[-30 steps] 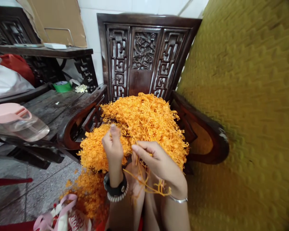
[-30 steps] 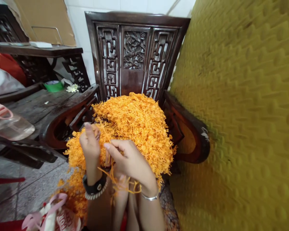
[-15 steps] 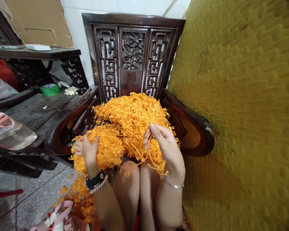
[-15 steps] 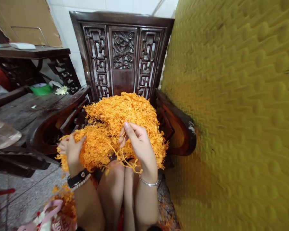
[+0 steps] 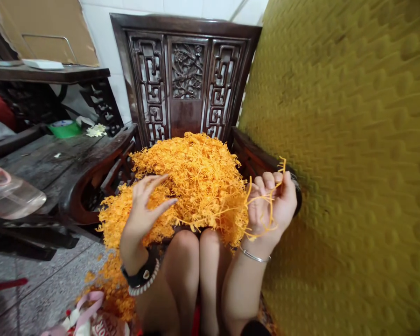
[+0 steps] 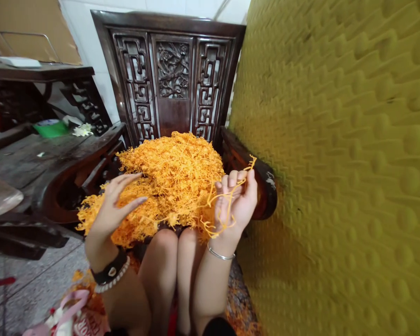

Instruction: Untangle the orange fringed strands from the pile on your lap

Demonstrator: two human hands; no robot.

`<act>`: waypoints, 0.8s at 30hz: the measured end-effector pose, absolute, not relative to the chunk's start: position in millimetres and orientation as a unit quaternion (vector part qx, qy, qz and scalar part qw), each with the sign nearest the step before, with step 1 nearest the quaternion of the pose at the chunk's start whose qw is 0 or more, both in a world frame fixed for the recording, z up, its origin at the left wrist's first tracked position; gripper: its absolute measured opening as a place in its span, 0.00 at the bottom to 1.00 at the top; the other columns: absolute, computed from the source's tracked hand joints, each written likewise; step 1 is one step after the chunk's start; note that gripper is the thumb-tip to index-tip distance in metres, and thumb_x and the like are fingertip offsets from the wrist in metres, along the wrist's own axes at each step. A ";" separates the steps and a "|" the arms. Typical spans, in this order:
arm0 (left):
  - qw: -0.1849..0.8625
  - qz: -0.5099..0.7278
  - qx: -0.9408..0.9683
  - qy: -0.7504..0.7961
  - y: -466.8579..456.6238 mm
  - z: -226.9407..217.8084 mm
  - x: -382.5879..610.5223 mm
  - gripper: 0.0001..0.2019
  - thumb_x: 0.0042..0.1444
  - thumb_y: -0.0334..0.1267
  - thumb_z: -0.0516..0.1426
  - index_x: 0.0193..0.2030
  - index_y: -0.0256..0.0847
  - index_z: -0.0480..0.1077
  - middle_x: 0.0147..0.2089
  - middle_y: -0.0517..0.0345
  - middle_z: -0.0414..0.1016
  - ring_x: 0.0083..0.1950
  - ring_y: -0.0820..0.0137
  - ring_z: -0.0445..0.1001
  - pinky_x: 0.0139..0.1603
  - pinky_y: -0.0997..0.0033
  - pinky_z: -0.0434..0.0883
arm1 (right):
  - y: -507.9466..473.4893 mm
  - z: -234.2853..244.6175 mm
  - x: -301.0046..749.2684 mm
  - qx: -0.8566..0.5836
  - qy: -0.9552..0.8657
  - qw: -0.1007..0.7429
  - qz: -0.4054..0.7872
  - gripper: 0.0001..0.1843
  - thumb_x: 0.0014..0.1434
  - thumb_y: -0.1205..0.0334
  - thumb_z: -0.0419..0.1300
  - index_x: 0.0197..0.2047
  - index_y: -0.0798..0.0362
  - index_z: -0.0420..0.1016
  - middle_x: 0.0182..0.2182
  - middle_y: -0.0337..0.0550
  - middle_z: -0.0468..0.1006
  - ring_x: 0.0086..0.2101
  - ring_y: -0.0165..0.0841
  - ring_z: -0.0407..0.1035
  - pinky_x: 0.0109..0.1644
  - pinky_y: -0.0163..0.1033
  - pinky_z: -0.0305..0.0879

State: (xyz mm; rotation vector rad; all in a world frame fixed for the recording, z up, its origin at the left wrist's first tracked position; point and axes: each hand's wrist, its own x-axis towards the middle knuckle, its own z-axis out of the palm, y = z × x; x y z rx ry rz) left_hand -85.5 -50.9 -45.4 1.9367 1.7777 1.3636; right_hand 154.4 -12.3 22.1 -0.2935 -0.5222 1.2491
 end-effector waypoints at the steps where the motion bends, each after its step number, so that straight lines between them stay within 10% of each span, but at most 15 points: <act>1: 0.122 0.448 0.695 0.549 -51.1 -41.5 -80.2 0.23 0.55 0.50 0.56 0.58 0.53 0.63 0.59 0.57 0.62 0.63 0.62 0.57 0.66 0.57 0.53 | -13.7 21.9 156.2 -0.120 -0.224 0.772 0.582 0.18 0.62 0.58 0.49 0.22 0.54 0.61 0.16 0.29 0.58 0.15 0.20 0.54 0.21 0.26 0.60; 11: 0.367 0.373 0.817 0.242 -25.3 -39.6 -22.6 0.45 0.43 0.51 0.65 0.66 0.48 0.51 0.69 0.51 0.51 0.70 0.56 0.47 0.69 0.52 0.45 | -33.3 24.6 160.9 -0.074 -0.180 0.836 0.514 0.16 0.63 0.58 0.49 0.25 0.54 0.65 0.19 0.30 0.65 0.19 0.19 0.60 0.25 0.25 0.65; 19: 0.616 0.406 0.663 0.129 -32.8 -44.9 43.1 0.26 0.61 0.53 0.46 0.60 0.40 0.63 0.55 0.46 0.70 0.54 0.62 0.71 0.56 0.60 0.66 | -29.4 29.3 165.2 -0.145 -0.079 0.887 0.432 0.14 0.63 0.56 0.50 0.30 0.53 0.67 0.21 0.32 0.70 0.21 0.21 0.66 0.27 0.26 0.68; 24: 0.637 0.326 0.697 0.047 -33.3 -35.1 44.1 0.24 0.59 0.47 0.54 0.58 0.37 0.64 0.40 0.49 0.76 0.43 0.66 0.75 0.48 0.65 0.70 | -80.5 16.5 216.1 0.110 -0.071 0.779 0.613 0.15 0.66 0.60 0.41 0.36 0.50 0.67 0.21 0.33 0.69 0.14 0.21 0.57 0.17 0.26 0.60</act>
